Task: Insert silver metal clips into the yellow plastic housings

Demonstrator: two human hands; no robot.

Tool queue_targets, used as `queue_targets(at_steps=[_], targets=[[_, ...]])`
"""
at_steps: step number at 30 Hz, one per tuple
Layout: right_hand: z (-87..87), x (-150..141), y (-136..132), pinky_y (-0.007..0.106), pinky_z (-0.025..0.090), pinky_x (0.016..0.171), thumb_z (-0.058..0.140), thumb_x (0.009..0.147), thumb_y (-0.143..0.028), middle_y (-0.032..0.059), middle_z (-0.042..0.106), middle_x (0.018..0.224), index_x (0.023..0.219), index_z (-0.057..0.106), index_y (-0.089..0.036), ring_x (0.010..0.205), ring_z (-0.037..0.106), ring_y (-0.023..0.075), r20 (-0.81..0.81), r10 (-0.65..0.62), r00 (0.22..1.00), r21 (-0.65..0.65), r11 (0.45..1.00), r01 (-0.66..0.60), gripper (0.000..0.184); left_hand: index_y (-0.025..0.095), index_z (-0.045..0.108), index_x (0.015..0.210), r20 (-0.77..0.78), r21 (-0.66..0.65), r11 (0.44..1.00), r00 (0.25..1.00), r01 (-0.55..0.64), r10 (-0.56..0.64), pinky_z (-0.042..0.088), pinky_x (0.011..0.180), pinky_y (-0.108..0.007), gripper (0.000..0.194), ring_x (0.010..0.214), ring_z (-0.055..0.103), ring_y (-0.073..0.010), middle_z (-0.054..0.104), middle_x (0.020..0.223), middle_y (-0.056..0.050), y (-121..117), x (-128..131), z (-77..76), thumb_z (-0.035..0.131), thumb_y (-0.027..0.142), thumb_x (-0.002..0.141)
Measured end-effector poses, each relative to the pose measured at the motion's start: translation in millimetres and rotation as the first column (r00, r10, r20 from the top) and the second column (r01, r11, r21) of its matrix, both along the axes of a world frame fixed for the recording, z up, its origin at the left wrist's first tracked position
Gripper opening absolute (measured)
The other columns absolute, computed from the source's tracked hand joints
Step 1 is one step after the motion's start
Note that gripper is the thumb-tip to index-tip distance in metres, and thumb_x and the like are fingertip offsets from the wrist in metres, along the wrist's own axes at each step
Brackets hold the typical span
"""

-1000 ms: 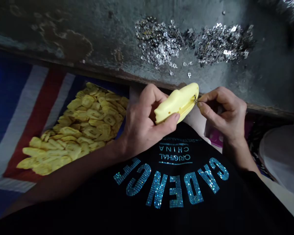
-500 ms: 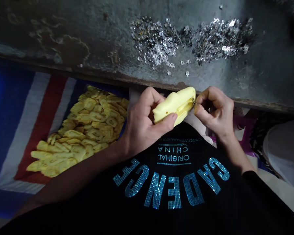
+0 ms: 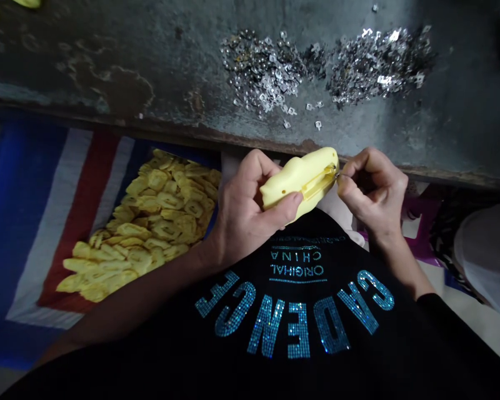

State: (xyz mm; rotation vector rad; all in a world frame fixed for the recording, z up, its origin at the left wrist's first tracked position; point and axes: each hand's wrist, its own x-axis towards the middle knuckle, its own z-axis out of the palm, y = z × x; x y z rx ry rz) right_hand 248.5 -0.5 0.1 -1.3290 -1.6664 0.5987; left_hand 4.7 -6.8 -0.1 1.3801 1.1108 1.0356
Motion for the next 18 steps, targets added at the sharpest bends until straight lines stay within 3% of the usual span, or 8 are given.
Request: queue_targets(at_steps=[5, 18], targets=[[0.6, 0.3, -0.4, 0.035, 0.045, 0.061, 0.07, 0.093, -0.018, -0.0029, 0.061, 0.078, 0.086, 0.06, -0.029, 0.066, 0.055, 0.0166, -0.026, -0.021, 0.999, -0.024, 0.999, 0.02, 0.016, 0.027, 0.056, 0.109, 0.123, -0.088, 0.993, 0.99, 0.08, -0.068, 0.055, 0.041, -0.023, 0.044, 0.056, 0.073, -0.0157, 0.074, 0.082, 0.004, 3.2, 0.6, 0.2, 0.094, 0.046, 0.099], [-1.6, -1.0, -0.5, 0.033, 0.038, 0.063, 0.072, 0.092, -0.016, -0.0045, 0.06, 0.078, 0.085, 0.063, -0.027, 0.069, 0.053, 0.0145, -0.097, 0.004, 0.995, -0.048, 0.999, -0.009, 0.016, 0.027, 0.055, 0.103, 0.201, -0.173, 0.983, 0.979, 0.061, -0.025, 0.055, 0.036, -0.022, 0.05, 0.051, 0.075, -0.0167, 0.078, 0.079, 0.006, 6.1, 5.0, 2.8, 0.1, 0.044, 0.091]])
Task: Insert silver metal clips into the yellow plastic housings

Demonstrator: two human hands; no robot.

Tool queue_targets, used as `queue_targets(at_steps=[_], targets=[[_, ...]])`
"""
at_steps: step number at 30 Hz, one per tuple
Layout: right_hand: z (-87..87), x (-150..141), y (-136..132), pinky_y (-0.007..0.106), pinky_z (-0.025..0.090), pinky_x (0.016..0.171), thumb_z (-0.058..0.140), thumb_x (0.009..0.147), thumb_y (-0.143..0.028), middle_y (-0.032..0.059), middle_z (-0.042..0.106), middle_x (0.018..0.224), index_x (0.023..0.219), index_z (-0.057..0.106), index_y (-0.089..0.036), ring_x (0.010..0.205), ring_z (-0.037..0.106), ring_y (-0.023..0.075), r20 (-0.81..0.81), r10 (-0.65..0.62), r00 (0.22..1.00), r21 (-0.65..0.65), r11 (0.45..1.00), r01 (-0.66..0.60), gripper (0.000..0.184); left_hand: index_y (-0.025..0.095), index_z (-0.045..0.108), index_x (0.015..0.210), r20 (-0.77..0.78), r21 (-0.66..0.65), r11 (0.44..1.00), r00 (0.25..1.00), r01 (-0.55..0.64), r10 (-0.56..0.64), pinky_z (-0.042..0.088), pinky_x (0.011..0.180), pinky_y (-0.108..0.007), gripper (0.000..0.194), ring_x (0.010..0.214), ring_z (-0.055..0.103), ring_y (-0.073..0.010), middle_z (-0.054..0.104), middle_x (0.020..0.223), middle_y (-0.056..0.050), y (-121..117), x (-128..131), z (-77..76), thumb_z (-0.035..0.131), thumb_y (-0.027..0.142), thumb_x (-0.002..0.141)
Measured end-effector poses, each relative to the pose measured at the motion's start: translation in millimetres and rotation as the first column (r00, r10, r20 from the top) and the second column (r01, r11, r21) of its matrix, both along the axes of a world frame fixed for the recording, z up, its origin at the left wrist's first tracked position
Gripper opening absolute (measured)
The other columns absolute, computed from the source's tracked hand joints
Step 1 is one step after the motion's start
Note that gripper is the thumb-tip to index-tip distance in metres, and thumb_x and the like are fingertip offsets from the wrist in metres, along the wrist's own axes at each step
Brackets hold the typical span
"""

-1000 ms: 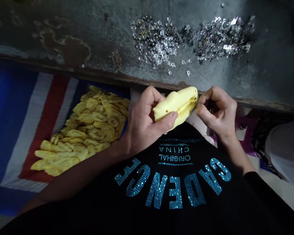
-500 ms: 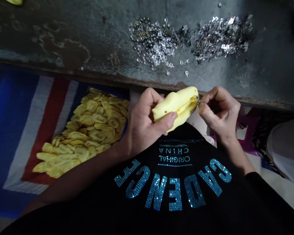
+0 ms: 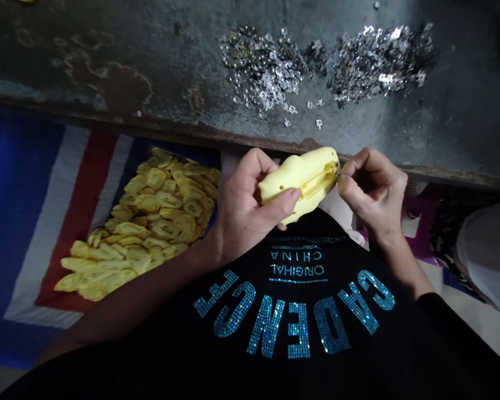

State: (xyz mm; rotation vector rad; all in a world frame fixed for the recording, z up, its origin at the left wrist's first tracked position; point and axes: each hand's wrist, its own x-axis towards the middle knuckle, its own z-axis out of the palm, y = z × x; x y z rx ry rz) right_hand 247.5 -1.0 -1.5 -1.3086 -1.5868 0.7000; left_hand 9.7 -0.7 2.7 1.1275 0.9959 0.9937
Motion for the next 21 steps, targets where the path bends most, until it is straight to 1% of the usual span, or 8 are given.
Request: queue_targets(at_steps=[3, 6, 9, 12, 15, 18, 21], targets=[[0.2, 1, 0, 0.034, 0.041, 0.067, 0.072, 0.091, -0.017, -0.0041, 0.061, 0.079, 0.085, 0.063, -0.027, 0.071, 0.054, 0.0152, 0.003, -0.001, 1.0, -0.008, 1.0, 0.001, 0.015, 0.027, 0.054, 0.105, 0.003, -0.009, 1.0, 1.0, 0.017, -0.017, 0.055, 0.037, -0.023, 0.05, 0.053, 0.076, -0.0168, 0.079, 0.081, 0.005, 0, -1, -0.2, 0.1, 0.044, 0.092], [2.2, 2, 1, 0.034, 0.041, 0.068, 0.072, 0.09, -0.019, -0.0043, 0.061, 0.078, 0.084, 0.063, -0.026, 0.071, 0.054, 0.0151, 0.004, 0.003, 1.0, -0.039, 0.999, -0.003, 0.013, 0.027, 0.054, 0.106, -0.029, 0.016, 1.0, 0.999, 0.018, -0.018, 0.055, 0.039, -0.023, 0.049, 0.056, 0.075, -0.0164, 0.076, 0.081, 0.005, -2, -1, 1.2, 0.098, 0.045, 0.094], [5.4, 2, 2, 0.033, 0.041, 0.068, 0.074, 0.088, -0.023, -0.0044, 0.063, 0.078, 0.083, 0.064, -0.026, 0.071, 0.053, 0.0147, -0.005, 0.009, 1.0, -0.117, 0.993, -0.009, 0.012, 0.026, 0.056, 0.105, -0.082, 0.056, 0.998, 0.997, -0.008, 0.012, 0.051, 0.04, -0.021, 0.041, 0.053, 0.069, -0.0128, 0.069, 0.079, 0.006, -3, -1, 3.6, 0.093, 0.042, 0.097], [7.4, 3, 2, 0.032, 0.04, 0.068, 0.076, 0.087, -0.024, -0.0044, 0.064, 0.078, 0.082, 0.065, -0.026, 0.07, 0.052, 0.0142, -0.018, 0.019, 1.0, -0.142, 0.99, -0.021, 0.012, 0.026, 0.057, 0.102, -0.122, 0.075, 0.997, 0.992, -0.013, 0.022, 0.05, 0.043, -0.022, 0.037, 0.054, 0.063, -0.011, 0.064, 0.079, 0.006, -4, 0, 5.3, 0.092, 0.037, 0.097], [7.8, 5, 3, 0.032, 0.04, 0.068, 0.075, 0.086, -0.022, -0.0046, 0.064, 0.078, 0.081, 0.066, -0.026, 0.07, 0.052, 0.0138, -0.019, 0.031, 0.999, -0.149, 0.988, -0.033, 0.011, 0.027, 0.057, 0.104, -0.137, 0.072, 0.997, 0.99, 0.001, 0.009, 0.052, 0.047, -0.025, 0.036, 0.058, 0.062, -0.0118, 0.064, 0.084, 0.005, -5, -1, 4.2, 0.091, 0.037, 0.096], [8.3, 8, 4, 0.032, 0.04, 0.068, 0.075, 0.085, -0.022, -0.0047, 0.064, 0.078, 0.081, 0.065, -0.026, 0.069, 0.052, 0.0139, 0.0, 0.059, 0.998, -0.166, 0.984, -0.058, 0.011, 0.026, 0.06, 0.106, -0.16, 0.104, 0.995, 0.987, 0.012, 0.005, 0.053, 0.052, -0.026, 0.033, 0.067, 0.062, -0.0119, 0.064, 0.091, 0.003, -6, -3, 1.4, 0.09, 0.034, 0.098], [10.2, 10, 6, 0.034, 0.042, 0.069, 0.075, 0.084, -0.024, -0.0038, 0.065, 0.079, 0.081, 0.065, -0.027, 0.069, 0.051, 0.0148, 0.031, 0.098, 0.995, -0.176, 0.98, -0.091, 0.011, 0.025, 0.059, 0.105, -0.137, 0.147, 0.989, 0.991, 0.017, 0.003, 0.05, 0.054, -0.024, 0.033, 0.07, 0.059, -0.0109, 0.06, 0.092, 0.003, -6, -4, -0.7, 0.091, 0.03, 0.098]])
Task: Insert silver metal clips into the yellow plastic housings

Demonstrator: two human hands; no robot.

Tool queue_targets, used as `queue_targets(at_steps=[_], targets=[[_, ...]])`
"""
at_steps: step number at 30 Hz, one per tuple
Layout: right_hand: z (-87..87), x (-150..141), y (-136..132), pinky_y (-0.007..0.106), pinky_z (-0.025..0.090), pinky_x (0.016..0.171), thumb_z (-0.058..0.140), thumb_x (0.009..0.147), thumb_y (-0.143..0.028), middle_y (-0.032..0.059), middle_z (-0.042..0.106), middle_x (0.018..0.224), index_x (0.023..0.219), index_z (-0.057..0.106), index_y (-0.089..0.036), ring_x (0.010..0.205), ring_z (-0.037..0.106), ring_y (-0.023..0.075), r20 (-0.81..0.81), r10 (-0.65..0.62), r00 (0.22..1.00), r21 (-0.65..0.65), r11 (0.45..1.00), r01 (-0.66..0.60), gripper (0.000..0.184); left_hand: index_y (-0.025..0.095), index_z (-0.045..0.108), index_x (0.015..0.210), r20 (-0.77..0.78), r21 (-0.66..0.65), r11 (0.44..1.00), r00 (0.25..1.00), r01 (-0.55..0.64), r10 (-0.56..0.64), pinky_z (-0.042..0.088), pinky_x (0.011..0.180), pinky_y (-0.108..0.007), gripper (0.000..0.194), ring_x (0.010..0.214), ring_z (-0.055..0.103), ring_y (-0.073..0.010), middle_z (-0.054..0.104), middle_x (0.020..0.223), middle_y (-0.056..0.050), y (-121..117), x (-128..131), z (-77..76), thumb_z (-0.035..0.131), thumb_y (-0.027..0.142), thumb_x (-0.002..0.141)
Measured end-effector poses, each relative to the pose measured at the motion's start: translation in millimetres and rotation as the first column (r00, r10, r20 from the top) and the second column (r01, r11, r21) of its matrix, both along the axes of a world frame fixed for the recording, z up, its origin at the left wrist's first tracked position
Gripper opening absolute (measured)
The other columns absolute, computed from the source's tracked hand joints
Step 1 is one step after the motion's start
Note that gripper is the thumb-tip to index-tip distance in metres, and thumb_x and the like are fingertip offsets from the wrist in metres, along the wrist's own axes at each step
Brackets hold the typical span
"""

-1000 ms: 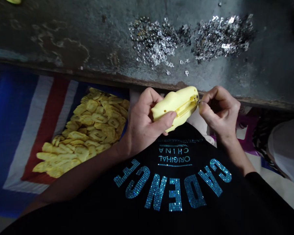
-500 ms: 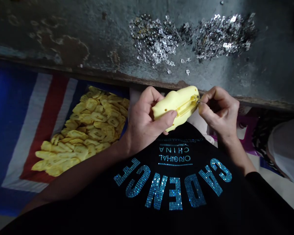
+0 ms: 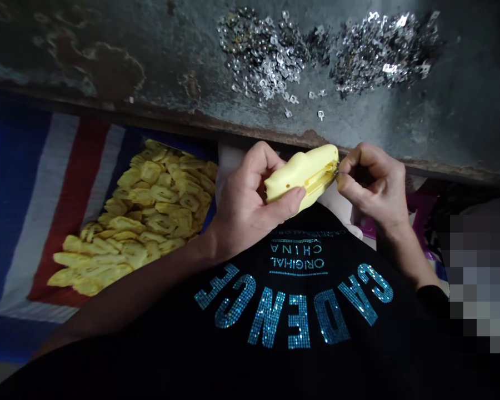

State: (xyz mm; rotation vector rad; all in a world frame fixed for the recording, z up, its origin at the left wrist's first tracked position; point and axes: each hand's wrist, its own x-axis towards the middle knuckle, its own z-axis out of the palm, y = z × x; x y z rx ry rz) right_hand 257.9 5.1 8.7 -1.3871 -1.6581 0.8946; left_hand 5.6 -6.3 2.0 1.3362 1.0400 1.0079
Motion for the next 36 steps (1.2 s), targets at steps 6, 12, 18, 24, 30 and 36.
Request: queue_targets(at_steps=[6, 12, 18, 24, 30, 36], targets=[[3.0, 7, -1, 0.041, 0.047, 0.069, 0.079, 0.089, -0.024, -0.0003, 0.067, 0.08, 0.082, 0.066, -0.031, 0.071, 0.052, 0.0199, 0.06, 0.065, 0.996, -0.025, 0.998, -0.064, 0.017, 0.027, 0.055, 0.104, 0.155, -0.17, 0.981, 0.986, 0.09, -0.064, 0.049, 0.044, -0.025, 0.04, 0.06, 0.061, -0.0118, 0.062, 0.085, 0.004, 4, 1, 2.9, 0.093, 0.038, 0.098], [4.9, 17, 6, 0.04, 0.049, 0.074, 0.076, 0.087, -0.023, -0.0009, 0.072, 0.084, 0.084, 0.068, -0.029, 0.073, 0.058, 0.0193, 0.121, 0.183, 0.976, -0.02, 0.983, -0.181, 0.01, 0.027, 0.055, 0.104, 0.16, -0.213, 0.968, 0.982, 0.13, -0.097, 0.046, 0.046, -0.024, 0.045, 0.059, 0.057, -0.0101, 0.062, 0.083, 0.005, 4, -1, 7.9, 0.098, 0.039, 0.095], [6.7, 22, 12, 0.036, 0.048, 0.075, 0.086, 0.089, -0.029, -0.0015, 0.076, 0.084, 0.084, 0.074, -0.025, 0.077, 0.064, 0.0177, 0.036, 0.19, 0.981, -0.129, 0.975, -0.184, 0.013, 0.026, 0.058, 0.103, 0.078, -0.142, 0.986, 0.994, 0.086, -0.075, 0.045, 0.05, -0.025, 0.04, 0.062, 0.056, -0.0101, 0.061, 0.085, 0.004, 4, 0, 7.8, 0.095, 0.04, 0.097], [3.5, 24, -6, 0.04, 0.057, 0.072, 0.098, 0.094, -0.059, 0.0014, 0.078, 0.09, 0.093, 0.081, -0.032, 0.079, 0.069, 0.0225, -0.084, 0.038, 0.996, -0.099, 0.994, -0.046, 0.032, 0.028, 0.053, 0.109, 0.188, -0.331, 0.934, 0.979, 0.133, -0.073, 0.047, 0.042, -0.025, 0.047, 0.063, 0.074, -0.0163, 0.076, 0.09, 0.002, 9, -2, 2.7, 0.095, 0.046, 0.098], [-3.8, 23, -1, 0.037, 0.062, 0.073, 0.103, 0.091, -0.059, 0.0022, 0.082, 0.109, 0.115, 0.085, -0.032, 0.087, 0.074, 0.0215, -0.181, -0.029, 0.983, -0.073, 0.997, 0.016, 0.041, 0.028, 0.054, 0.106, 0.181, -0.235, 0.966, 0.981, 0.111, -0.069, 0.046, 0.043, -0.027, 0.042, 0.061, 0.069, -0.0143, 0.071, 0.087, 0.003, 8, 1, 4.4, 0.093, 0.042, 0.099], [-0.6, 22, 13, 0.032, 0.064, 0.076, 0.103, 0.09, -0.059, -0.0008, 0.085, 0.104, 0.124, 0.084, -0.03, 0.087, 0.078, 0.0195, -0.14, 0.125, 0.982, -0.14, 0.979, -0.145, 0.049, 0.027, 0.064, 0.111, -0.006, 0.019, 0.992, 0.993, 0.122, -0.122, 0.053, 0.062, -0.031, 0.035, 0.077, 0.063, -0.0144, 0.068, 0.099, 0.001, 2, -1, 12.5, 0.095, 0.038, 0.097]])
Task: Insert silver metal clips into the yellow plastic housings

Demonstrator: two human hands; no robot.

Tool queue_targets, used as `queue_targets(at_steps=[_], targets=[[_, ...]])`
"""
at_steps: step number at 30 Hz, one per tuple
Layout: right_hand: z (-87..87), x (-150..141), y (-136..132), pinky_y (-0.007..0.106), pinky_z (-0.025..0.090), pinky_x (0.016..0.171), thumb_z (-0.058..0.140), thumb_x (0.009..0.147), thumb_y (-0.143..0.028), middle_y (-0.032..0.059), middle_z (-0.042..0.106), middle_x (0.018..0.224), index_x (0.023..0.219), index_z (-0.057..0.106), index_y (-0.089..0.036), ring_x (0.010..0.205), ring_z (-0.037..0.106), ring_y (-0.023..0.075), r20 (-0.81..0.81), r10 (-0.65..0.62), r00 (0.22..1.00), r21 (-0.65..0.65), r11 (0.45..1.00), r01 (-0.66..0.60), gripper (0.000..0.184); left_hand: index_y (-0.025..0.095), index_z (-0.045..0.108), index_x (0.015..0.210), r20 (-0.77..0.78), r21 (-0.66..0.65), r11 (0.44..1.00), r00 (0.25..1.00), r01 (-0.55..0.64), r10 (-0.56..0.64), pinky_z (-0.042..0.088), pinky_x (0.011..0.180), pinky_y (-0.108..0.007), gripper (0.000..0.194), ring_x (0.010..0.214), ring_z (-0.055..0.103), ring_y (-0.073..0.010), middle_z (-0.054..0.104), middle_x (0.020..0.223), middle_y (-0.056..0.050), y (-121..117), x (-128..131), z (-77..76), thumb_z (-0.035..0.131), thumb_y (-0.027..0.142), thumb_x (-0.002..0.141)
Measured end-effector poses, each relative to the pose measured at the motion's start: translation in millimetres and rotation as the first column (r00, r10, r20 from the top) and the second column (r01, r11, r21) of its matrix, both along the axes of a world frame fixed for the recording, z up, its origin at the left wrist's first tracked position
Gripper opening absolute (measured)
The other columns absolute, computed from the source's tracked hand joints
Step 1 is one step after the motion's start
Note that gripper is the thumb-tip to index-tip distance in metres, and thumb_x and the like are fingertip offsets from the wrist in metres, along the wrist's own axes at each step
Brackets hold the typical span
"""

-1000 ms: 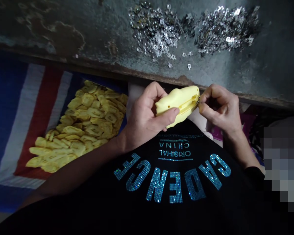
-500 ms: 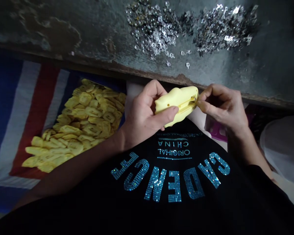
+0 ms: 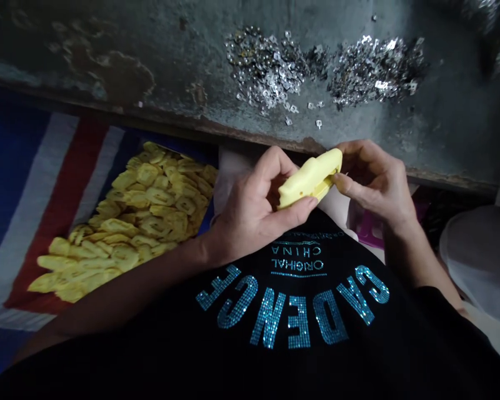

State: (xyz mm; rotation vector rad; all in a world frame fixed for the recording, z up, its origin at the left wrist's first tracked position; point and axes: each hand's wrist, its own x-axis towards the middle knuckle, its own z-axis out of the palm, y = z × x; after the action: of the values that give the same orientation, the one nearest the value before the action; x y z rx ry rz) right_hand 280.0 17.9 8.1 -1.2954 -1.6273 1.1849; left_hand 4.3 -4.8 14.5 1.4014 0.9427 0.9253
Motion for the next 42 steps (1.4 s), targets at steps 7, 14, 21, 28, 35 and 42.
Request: queue_targets(at_steps=[7, 14, 21, 28, 35, 42], targets=[[-16.7, -6, -20, 0.034, 0.069, 0.081, 0.096, 0.097, -0.042, 0.0, 0.087, 0.11, 0.134, 0.085, -0.032, 0.09, 0.082, 0.0191, -0.075, -0.065, 0.995, 0.204, 0.976, 0.079, 0.04, 0.032, 0.058, 0.13, 0.186, -0.171, 0.917, 0.926, 0.359, -0.328, 0.07, 0.07, -0.035, 0.088, 0.099, 0.081, -0.0259, 0.077, 0.126, -0.006, 17, -9, 5.6, 0.117, 0.035, 0.064], [-36.6, 3, -34, 0.048, 0.068, 0.083, 0.092, 0.101, -0.04, 0.0033, 0.09, 0.121, 0.149, 0.081, -0.041, 0.099, 0.085, 0.029, -0.071, -0.138, 0.988, 0.541, 0.827, 0.154, 0.05, 0.035, 0.058, 0.15, -0.007, -0.061, 0.863, 0.864, 0.502, -0.503, 0.073, 0.092, -0.043, 0.105, 0.13, 0.077, -0.0332, 0.072, 0.141, -0.008, 22, 4, 12.6, 0.116, 0.04, 0.062], [-43.6, 1, -36, 0.058, 0.072, 0.078, 0.077, 0.106, -0.068, 0.0066, 0.085, 0.108, 0.146, 0.076, -0.043, 0.09, 0.084, 0.0357, -0.03, -0.28, 0.959, 0.665, 0.711, 0.229, 0.047, 0.036, 0.044, 0.169, -0.089, 0.128, 0.862, 0.871, 0.491, -0.483, 0.069, 0.111, -0.054, 0.134, 0.136, 0.076, -0.0395, 0.07, 0.156, -0.014, 19, 11, 13.8, 0.117, 0.055, 0.058], [-44.9, 3, -37, 0.055, 0.072, 0.075, 0.077, 0.107, -0.063, 0.0067, 0.084, 0.111, 0.15, 0.076, -0.045, 0.09, 0.084, 0.0344, -0.047, -0.276, 0.96, 0.689, 0.687, 0.231, 0.047, 0.034, 0.053, 0.178, -0.254, 0.142, 0.819, 0.82, 0.556, -0.513, 0.07, 0.117, -0.058, 0.132, 0.144, 0.074, -0.0424, 0.066, 0.16, -0.014, 25, 13, 23.2, 0.113, 0.064, 0.064], [-48.1, 9, -45, 0.058, 0.073, 0.077, 0.08, 0.104, -0.064, 0.0067, 0.086, 0.116, 0.15, 0.074, -0.047, 0.091, 0.084, 0.0355, 0.024, -0.321, 0.947, 0.67, 0.708, 0.223, 0.05, 0.034, 0.056, 0.178, -0.202, 0.224, 0.817, 0.845, 0.532, -0.495, 0.072, 0.116, -0.055, 0.128, 0.139, 0.077, -0.0391, 0.069, 0.159, -0.013, 21, 11, 13.1, 0.113, 0.063, 0.067], [-48.1, 5, -43, 0.056, 0.074, 0.08, 0.081, 0.104, -0.066, 0.0076, 0.087, 0.118, 0.148, 0.075, -0.042, 0.097, 0.086, 0.0352, -0.022, -0.35, 0.937, 0.664, 0.696, 0.275, 0.05, 0.031, 0.062, 0.175, -0.21, 0.276, 0.815, 0.86, 0.509, -0.465, 0.072, 0.117, -0.05, 0.114, 0.137, 0.079, -0.0377, 0.072, 0.156, -0.013, 18, 11, 14.0, 0.111, 0.062, 0.076]])
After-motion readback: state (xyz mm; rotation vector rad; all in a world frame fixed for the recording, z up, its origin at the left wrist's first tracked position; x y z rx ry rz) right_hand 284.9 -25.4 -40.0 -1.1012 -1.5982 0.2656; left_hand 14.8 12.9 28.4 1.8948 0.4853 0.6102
